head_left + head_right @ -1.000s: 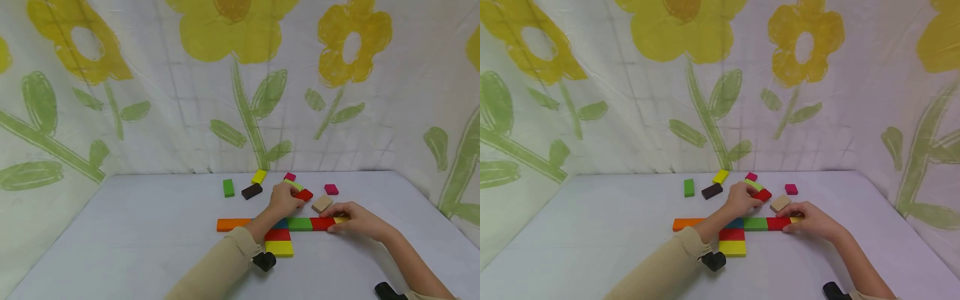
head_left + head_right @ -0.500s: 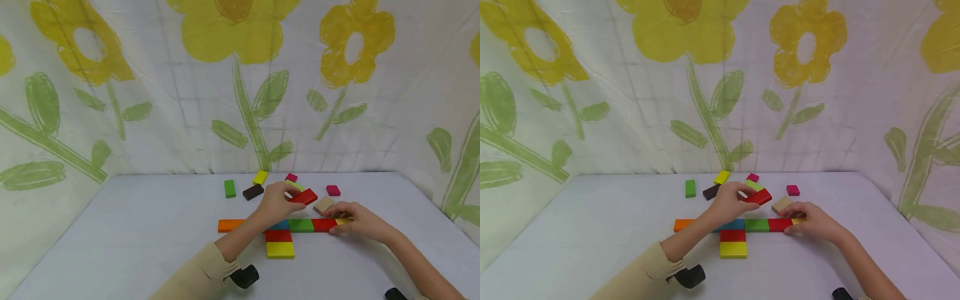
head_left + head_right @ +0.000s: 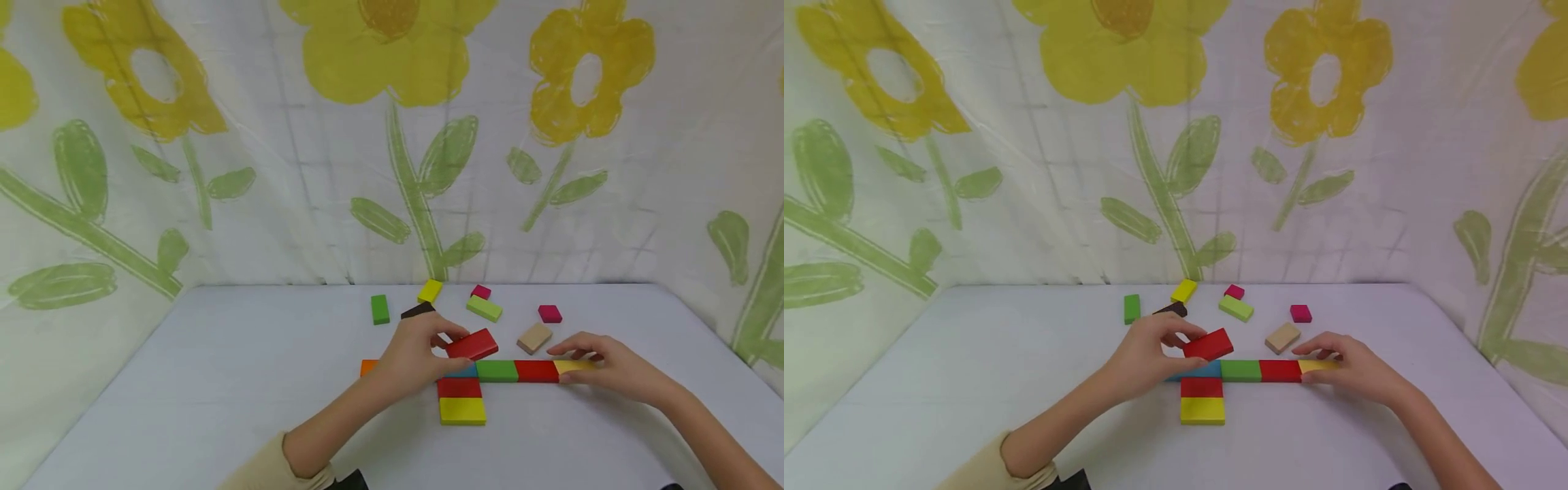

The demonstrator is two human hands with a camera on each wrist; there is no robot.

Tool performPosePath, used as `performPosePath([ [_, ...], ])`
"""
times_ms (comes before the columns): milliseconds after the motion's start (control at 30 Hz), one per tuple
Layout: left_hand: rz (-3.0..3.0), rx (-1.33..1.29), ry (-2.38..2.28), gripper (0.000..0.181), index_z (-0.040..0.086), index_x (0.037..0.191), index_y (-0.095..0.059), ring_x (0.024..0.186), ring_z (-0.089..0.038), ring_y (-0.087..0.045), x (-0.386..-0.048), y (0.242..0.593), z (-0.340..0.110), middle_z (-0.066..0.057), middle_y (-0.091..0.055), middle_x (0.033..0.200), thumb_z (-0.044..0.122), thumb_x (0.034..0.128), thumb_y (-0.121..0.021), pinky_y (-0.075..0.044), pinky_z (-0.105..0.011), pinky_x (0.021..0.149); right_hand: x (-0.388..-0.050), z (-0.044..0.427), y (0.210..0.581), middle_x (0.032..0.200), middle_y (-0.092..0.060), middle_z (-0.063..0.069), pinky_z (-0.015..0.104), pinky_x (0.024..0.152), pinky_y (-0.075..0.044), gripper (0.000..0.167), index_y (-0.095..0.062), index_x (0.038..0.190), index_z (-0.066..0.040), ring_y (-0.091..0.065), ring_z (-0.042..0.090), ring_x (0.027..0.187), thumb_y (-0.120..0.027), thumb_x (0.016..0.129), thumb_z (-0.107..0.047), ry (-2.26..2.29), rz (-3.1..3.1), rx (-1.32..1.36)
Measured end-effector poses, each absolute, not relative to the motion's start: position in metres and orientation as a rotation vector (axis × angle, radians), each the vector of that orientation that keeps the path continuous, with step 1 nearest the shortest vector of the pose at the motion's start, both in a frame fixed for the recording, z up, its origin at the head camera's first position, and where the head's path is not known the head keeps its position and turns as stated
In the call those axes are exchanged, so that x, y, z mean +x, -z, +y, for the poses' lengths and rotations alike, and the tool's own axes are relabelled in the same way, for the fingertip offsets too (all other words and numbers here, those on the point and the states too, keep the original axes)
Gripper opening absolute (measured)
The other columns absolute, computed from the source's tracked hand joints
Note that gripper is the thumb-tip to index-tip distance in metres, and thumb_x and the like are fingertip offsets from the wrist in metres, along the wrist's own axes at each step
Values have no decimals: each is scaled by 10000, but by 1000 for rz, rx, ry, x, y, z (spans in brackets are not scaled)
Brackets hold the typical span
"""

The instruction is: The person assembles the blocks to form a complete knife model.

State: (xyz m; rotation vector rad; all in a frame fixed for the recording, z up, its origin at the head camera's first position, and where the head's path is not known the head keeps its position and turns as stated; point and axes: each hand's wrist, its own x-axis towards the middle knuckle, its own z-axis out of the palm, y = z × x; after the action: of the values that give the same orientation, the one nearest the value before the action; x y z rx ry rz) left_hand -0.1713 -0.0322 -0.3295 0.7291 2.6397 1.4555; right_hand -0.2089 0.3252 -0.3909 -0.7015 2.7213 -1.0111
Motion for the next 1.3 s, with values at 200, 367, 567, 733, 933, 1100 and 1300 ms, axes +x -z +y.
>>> performPosePath([
  [200, 2545, 667, -1387, 305, 91, 1181, -799, 973, -143, -639, -156, 330, -43, 26, -713, 1075, 152, 889, -864, -583, -224, 784, -208, 329, 391, 1207, -712, 91, 226, 787, -526, 354, -725, 1272, -58, -557, -2, 973, -796, 939, -154, 1025, 2691, -677],
  [367, 2503, 649, -1309, 296, 123, 1167, -810, 961, -96, -596, -147, 339, -47, 69, -690, 1030, 162, 880, -873, -544, -194, 773, -208, 330, 393, 1169, -720, 57, 229, 773, -515, 325, -741, 1257, -67, -560, 8, 958, -789, 947, -152, 1019, 2706, -672],
  [567, 2451, 716, -1260, 333, 159, 1182, -810, 969, -30, -577, -149, 375, -49, 114, -682, 1040, 181, 860, -889, -547, -189, 742, -208, 329, 394, 1149, -729, 45, 230, 770, -513, 314, -745, 1253, -66, -562, -2, 960, -781, 952, -146, 1025, 2701, -670],
  [733, 2419, 804, -1217, 356, 264, 1197, -798, 966, 16, -583, -159, 421, -53, 181, -665, 1048, 268, 856, -899, -565, -190, 729, -208, 329, 395, 1152, -727, 36, 230, 772, -507, 314, -741, 1260, -67, -562, 5, 962, -775, 959, -152, 1029, 2692, -668],
  [933, 2350, 710, -1155, 362, 214, 1214, -797, 953, 3, -580, -149, 418, -51, 160, -656, 1027, 234, 863, -884, -552, -171, 762, -209, 329, 395, 1159, -727, 43, 232, 781, -510, 315, -741, 1261, -66, -561, 1, 973, -772, 959, -150, 1034, 2682, -672],
  [1100, 2303, 555, -1142, 300, 151, 1158, -810, 895, -22, -560, -131, 391, -44, 123, -631, 941, 105, 866, -860, -536, -183, 745, -209, 329, 395, 1162, -722, 40, 232, 785, -508, 309, -743, 1258, -74, -557, 8, 975, -771, 960, -152, 1031, 2683, -682],
  [1300, 2297, 562, -1149, 315, 106, 1175, -802, 873, -13, -561, -126, 388, -42, 121, -628, 917, 98, 867, -865, -522, -165, 732, -209, 329, 397, 1158, -719, 24, 232, 785, -505, 303, -746, 1252, -87, -555, 21, 966, -775, 959, -157, 1028, 2696, -688],
])
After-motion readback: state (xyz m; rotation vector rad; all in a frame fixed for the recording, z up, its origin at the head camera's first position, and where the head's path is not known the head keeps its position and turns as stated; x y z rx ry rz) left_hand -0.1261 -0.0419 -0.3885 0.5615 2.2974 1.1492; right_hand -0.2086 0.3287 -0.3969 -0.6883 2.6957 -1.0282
